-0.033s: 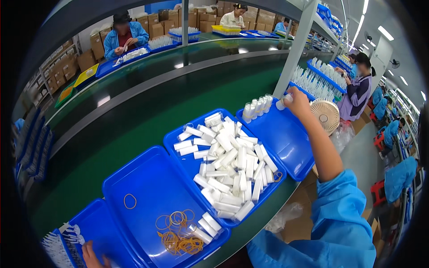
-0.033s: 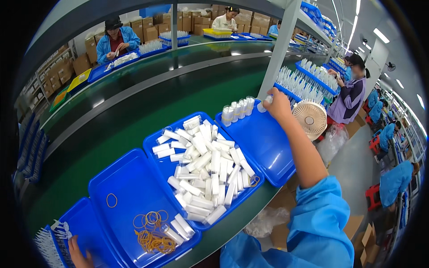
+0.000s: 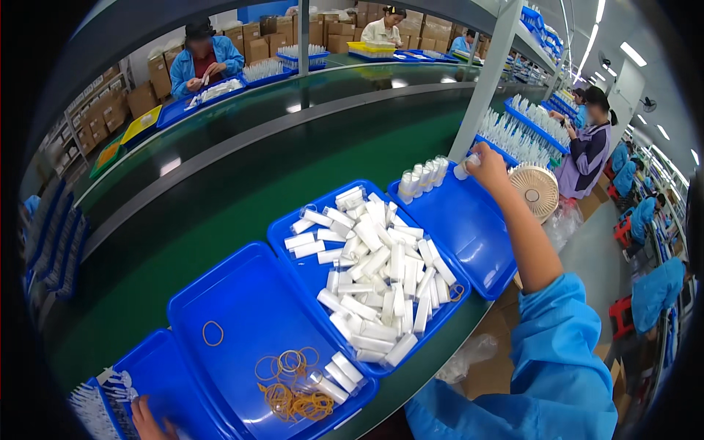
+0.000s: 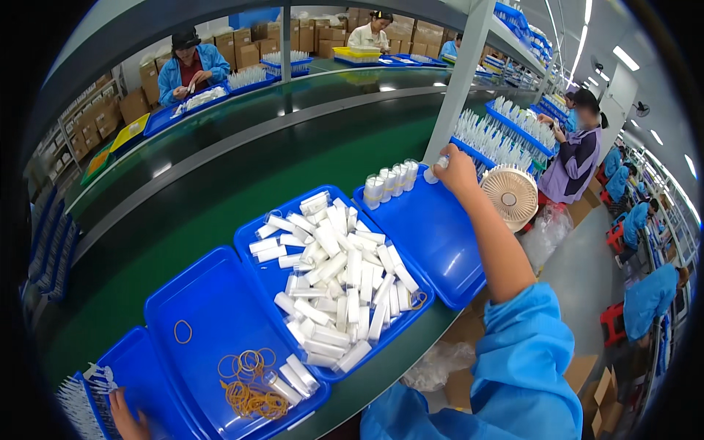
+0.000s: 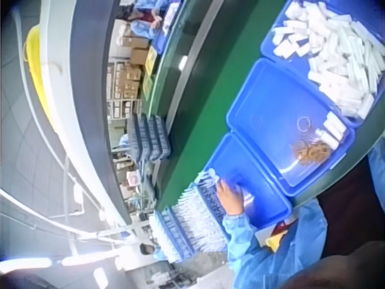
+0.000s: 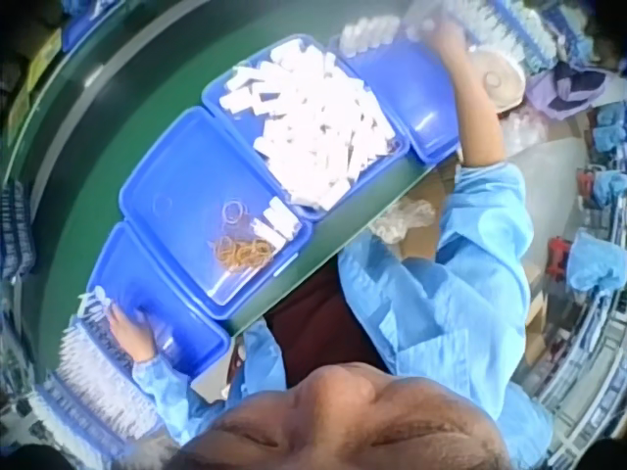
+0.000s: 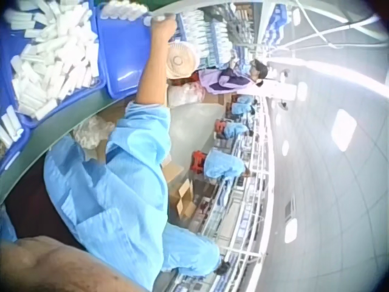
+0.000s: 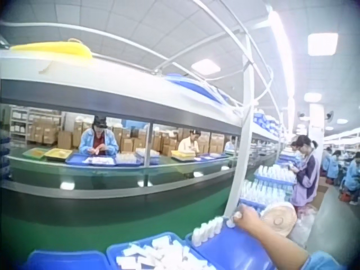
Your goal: The recorder bundles and organizes small white plastic medical syringe components using rubber bands on an assembly line.
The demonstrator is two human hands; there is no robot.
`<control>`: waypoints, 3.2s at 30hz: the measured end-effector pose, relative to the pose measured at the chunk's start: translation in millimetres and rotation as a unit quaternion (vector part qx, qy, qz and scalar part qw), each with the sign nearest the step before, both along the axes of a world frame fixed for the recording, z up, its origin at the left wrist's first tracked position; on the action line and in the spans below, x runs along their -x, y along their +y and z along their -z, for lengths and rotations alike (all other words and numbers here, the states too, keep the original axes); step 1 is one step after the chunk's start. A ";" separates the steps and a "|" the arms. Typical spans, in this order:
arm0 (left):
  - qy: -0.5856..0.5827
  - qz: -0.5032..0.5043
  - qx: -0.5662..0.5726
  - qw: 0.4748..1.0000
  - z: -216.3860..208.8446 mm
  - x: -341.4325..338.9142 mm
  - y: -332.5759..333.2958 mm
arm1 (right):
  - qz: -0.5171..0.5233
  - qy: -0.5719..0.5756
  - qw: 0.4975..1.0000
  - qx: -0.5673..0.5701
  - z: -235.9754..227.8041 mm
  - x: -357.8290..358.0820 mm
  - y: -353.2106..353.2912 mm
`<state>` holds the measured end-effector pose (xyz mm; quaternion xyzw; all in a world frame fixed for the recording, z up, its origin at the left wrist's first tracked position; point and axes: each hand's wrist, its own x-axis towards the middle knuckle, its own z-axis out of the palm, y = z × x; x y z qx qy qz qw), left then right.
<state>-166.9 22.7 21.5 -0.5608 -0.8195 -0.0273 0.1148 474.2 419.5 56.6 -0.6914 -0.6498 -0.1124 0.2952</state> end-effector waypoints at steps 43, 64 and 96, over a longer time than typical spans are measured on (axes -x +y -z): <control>-0.732 0.197 -0.157 0.632 -1.9 -192.5 -13.4 | -0.443 0.476 0.598 0.468 -3.0 286.0 -211.2; -0.650 0.356 -0.130 0.659 -7.9 -210.1 14.6 | -0.468 0.375 0.624 0.501 2.4 245.9 -251.6; -0.592 0.338 -0.194 0.706 32.1 -187.8 -4.2 | -0.456 -0.228 0.860 0.011 42.9 282.5 -76.8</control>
